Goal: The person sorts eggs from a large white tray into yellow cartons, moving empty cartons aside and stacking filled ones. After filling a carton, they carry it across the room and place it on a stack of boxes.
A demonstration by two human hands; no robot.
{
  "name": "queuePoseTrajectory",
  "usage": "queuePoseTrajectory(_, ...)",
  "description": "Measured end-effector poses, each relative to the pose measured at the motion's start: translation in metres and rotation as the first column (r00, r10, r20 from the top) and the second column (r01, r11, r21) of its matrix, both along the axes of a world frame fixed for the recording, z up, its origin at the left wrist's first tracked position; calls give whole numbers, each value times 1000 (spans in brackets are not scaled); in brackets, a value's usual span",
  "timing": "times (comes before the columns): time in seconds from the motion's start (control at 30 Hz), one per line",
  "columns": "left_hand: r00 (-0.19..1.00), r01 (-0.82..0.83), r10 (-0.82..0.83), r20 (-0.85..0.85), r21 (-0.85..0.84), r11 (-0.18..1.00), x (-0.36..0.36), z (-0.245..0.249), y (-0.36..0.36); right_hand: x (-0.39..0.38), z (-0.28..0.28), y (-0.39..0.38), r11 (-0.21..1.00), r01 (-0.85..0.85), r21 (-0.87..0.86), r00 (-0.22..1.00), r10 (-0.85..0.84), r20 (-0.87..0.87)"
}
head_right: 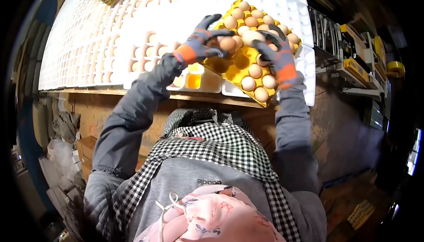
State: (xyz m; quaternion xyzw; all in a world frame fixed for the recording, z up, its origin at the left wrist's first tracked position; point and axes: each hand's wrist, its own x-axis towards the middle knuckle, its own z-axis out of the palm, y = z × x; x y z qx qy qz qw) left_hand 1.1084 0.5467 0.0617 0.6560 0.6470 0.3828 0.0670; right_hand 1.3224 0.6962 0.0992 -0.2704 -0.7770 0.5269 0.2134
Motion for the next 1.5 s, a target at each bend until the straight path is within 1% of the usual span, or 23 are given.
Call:
queuePoseTrajectory(0.03, 966, -47, 37, 255, 32, 998, -2, -2, -11, 2, -7, -1, 986, -75, -152, 985, 49, -164)
queuePoseTrajectory(0.07, 712, -45, -23, 702, 78, 996, 3, 4, -22, 0, -7, -6, 940, -175, -294, 944, 75, -322)
queuePoseTrajectory(0.1, 272, -75, -94, 958, 119, 990, 11, 11, -38, -5, -7, -17, 866, -252, -431, 902, 49, -429)
queuePoseTrajectory(0.17, -109, -211, -158, 981, 132, 969, 30, 9, -84, -27, 0, -45, 749, -320, -580, 871, -9, -492)
queuePoseTrajectory(0.23, -327, -351, -173, 929, 50, 935, 37, 4, -130, -62, 4, -69, 756, -338, -561, 904, 95, -417)
queuePoseTrajectory(0.3, 25, -550, 96, 995, -66, 832, 24, -8, -173, -102, 6, -88, 724, -400, -562, 917, 310, -252)
queuePoseTrajectory(0.33, 205, -648, 191, 960, -13, 761, 14, -26, -195, -130, -7, -102, 854, -418, -309, 908, 381, -174)
queuePoseTrajectory(0.43, 333, -803, 416, 846, 23, 596, -15, -41, -239, -213, -22, -164, 857, -460, 232, 877, 479, -29)
queuePoseTrajectory(0.53, 481, -860, 852, 205, -78, 504, -39, -50, -264, -283, -28, -205, 729, -495, 473, 866, 372, 333)
queuePoseTrajectory(0.57, 455, -832, 890, 29, -343, 437, -47, -52, -268, -301, -36, -205, 691, -420, 588, 903, 254, 347)
queuePoseTrajectory(0.63, 424, -873, 851, -311, -389, 293, -43, -50, -264, -333, -47, -196, 642, -402, 652, 901, 152, 406)
queuePoseTrajectory(0.67, 440, -851, 862, -254, -426, 309, -44, -53, -266, -344, -34, -193, 578, -576, 578, 756, 109, 646)
queuePoseTrajectory(0.7, 431, -860, 877, -213, -393, 327, -45, -58, -268, -353, -42, -193, 564, -585, 583, 753, 111, 648)
queuePoseTrajectory(0.8, 416, -831, 901, -121, -453, 323, -56, -52, -272, -388, -54, -199, 672, -493, 552, 855, 491, 165)
queuePoseTrajectory(0.93, 434, -850, 901, -2, -332, 409, -63, -52, -281, -441, -62, -210, 401, -779, 482, 619, 373, 691)
queuePoseTrajectory(1.0, 474, -854, 876, 94, -192, 483, -70, -45, -282, -427, -64, -204, 566, -569, 597, 822, 416, 389)
queuePoseTrajectory(1.07, 540, -815, 820, 186, -128, 566, -73, -39, -285, -397, -55, -183, 742, -256, 619, 961, 265, 80)
queuePoseTrajectory(1.1, 560, -805, 805, 199, -100, 585, -71, -33, -283, -386, -64, -159, 795, -122, 594, 971, 220, -94)
queuePoseTrajectory(1.17, 606, -744, 719, 339, -79, 664, -60, -25, -268, -375, -83, -126, 817, 13, 577, 981, 100, -164)
queuePoseTrajectory(1.3, 865, -444, 459, 202, -118, 888, -39, -15, -229, -357, -110, -81, 698, -357, 620, 927, 185, 325)
queuePoseTrajectory(1.37, 890, -355, 375, 259, -120, 927, -34, -8, -204, -327, -107, -69, 436, -523, 732, 842, 128, 525)
queuePoseTrajectory(1.43, 897, -349, 363, 253, -100, 932, -30, -7, -183, -297, -100, -35, 510, -340, 790, 940, 196, 279)
queuePoseTrajectory(1.5, 897, -339, 359, 258, -121, 933, -25, -13, -172, -253, -45, -19, 822, -382, 421, 920, 298, 254)
